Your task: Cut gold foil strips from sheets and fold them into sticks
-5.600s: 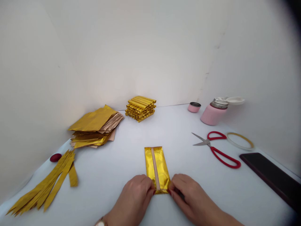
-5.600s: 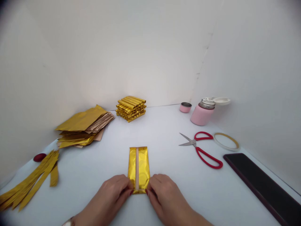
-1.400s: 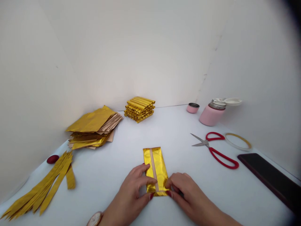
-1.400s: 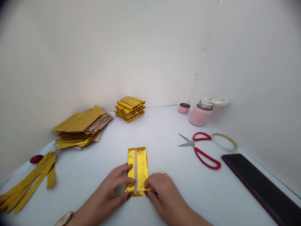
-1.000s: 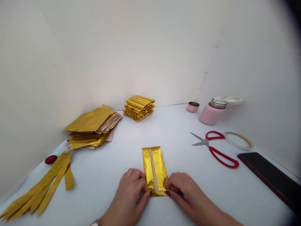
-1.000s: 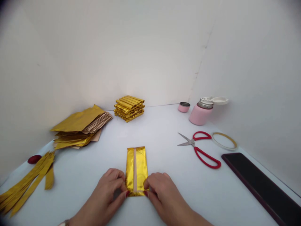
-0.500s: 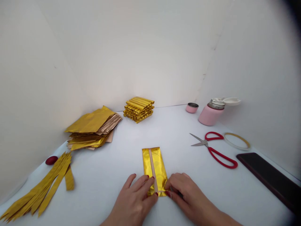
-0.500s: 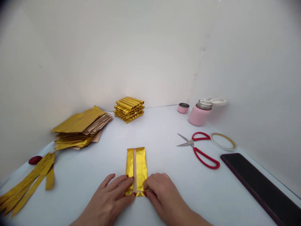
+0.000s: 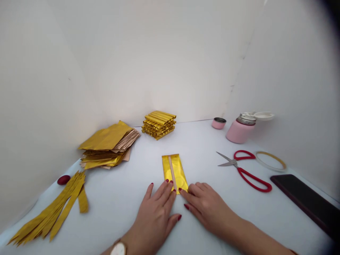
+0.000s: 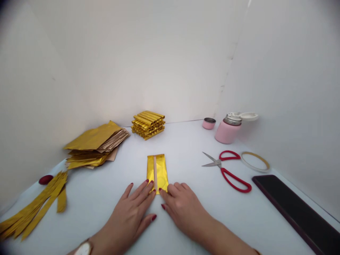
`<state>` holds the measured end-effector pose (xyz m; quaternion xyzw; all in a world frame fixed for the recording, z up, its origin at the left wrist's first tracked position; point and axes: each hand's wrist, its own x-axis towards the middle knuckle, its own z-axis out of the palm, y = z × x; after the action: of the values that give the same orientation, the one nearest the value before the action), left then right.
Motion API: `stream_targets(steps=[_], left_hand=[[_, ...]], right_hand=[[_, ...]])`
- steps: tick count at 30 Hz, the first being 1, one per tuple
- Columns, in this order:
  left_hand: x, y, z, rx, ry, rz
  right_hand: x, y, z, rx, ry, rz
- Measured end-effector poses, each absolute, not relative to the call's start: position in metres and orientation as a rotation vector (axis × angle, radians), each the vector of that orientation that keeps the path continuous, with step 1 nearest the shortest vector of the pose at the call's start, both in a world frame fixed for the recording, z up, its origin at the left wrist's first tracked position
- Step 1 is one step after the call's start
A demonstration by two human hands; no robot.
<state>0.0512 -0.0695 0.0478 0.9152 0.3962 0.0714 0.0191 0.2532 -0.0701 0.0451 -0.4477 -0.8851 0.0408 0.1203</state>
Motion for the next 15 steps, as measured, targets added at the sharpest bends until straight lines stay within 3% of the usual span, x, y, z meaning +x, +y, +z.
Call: stream_targets(steps=[10, 15], left_hand=[[0.054, -0.044, 0.046, 2.804, 1.273, 0.175], [0.054, -0.045, 0.043, 2.784, 1.271, 0.165]], right_hand=[[0.254, -0.031, 0.045, -1.261, -2.566, -0.042], [0.256, -0.040, 0.037, -1.146, -2.680, 0.118]])
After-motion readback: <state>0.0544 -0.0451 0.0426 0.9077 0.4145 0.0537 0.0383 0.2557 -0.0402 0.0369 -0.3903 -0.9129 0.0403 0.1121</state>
